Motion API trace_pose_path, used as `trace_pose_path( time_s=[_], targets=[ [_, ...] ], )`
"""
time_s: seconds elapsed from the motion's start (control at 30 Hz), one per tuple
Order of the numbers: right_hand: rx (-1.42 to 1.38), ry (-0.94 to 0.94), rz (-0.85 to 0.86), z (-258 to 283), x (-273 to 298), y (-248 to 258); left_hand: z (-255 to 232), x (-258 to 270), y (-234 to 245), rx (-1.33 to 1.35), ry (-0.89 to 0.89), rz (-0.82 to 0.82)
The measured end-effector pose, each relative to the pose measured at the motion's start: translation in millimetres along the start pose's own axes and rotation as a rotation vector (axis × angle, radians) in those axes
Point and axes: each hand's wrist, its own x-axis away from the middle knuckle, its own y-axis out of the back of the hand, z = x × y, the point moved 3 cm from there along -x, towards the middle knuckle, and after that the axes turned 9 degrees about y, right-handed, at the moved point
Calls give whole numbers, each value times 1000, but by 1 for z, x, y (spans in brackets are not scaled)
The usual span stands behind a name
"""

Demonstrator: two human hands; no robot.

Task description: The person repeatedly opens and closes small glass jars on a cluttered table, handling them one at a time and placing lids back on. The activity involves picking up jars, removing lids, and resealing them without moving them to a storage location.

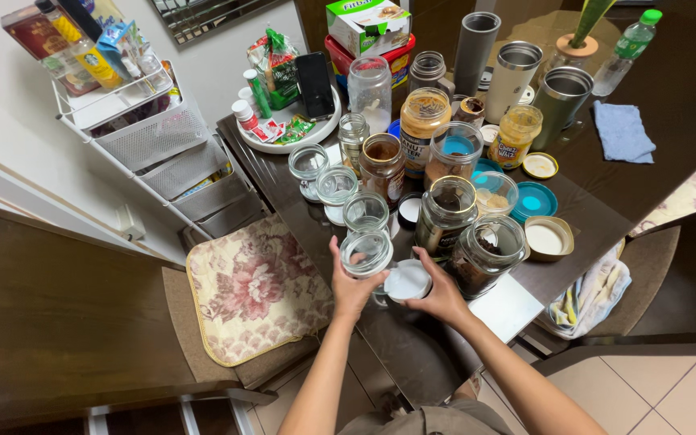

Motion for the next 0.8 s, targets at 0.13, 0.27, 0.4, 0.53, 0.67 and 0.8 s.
trace_pose_path(
  time_s=[0.13,0.27,0.4,0.53,0.67,0.8],
  targets=[
    [74,189,-13,24,-5,13,-10,3,8,-95,-31,-5],
    [124,149,17,39,-9,19,-15,14,9,-420,-18,-98],
    [97,47,51,32,-11,15,-10,19,0,-432,-14,-76],
    [16,24,65,12,-9,5,1,18,-8,-371,-1,-36],
    [-7,-7,90,-8,-6,-3,8,13,-11,-297,-42,-9],
    [-199,-140,226,-17,-3,-9,11,12,-6,-285,-20,-2]
  ],
)
